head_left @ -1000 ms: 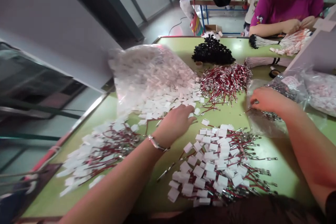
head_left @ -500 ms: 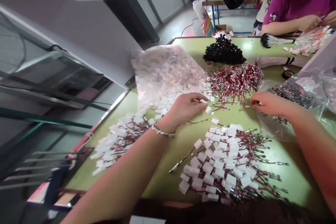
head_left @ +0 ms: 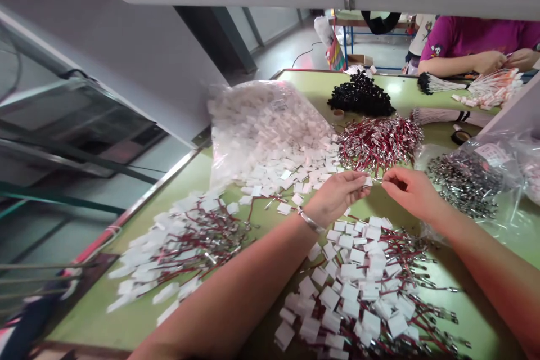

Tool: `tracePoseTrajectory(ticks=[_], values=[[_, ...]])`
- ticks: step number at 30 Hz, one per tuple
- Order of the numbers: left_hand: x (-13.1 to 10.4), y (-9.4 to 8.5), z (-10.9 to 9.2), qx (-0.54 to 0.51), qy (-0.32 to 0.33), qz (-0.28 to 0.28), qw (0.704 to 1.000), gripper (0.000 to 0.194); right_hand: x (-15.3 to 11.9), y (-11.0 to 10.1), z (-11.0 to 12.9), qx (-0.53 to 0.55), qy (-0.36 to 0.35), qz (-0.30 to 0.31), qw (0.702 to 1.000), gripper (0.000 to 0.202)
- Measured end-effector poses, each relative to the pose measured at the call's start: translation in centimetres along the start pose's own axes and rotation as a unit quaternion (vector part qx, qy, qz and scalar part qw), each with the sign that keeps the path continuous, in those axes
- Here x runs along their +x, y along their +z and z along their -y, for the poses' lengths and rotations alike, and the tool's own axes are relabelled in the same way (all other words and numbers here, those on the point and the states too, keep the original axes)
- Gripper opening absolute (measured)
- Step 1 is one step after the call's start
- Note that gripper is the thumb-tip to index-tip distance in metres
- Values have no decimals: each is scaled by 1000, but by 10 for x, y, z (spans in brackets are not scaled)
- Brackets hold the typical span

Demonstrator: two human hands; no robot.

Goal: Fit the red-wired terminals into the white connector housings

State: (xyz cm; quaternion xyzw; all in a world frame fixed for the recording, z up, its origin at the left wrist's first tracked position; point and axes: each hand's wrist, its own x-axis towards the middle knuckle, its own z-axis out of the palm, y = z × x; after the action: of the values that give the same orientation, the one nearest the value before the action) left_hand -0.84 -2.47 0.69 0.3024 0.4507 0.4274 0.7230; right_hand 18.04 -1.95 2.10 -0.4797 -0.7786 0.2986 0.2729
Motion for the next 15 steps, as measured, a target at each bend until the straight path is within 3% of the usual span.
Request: tracePoseTrajectory(ticks=[6,12,15], values=[[-2,-3,1,2,20,55,998,8,-1,-1,-1,-25,-7,16,1000,13],[0,-7,2,57,54,57,995,10,-1,-4,1,-53,-6,49,997,15],[-2,-6,2,135,68,56,987,12,-2,-3,3,-81,-14,68,994,17]])
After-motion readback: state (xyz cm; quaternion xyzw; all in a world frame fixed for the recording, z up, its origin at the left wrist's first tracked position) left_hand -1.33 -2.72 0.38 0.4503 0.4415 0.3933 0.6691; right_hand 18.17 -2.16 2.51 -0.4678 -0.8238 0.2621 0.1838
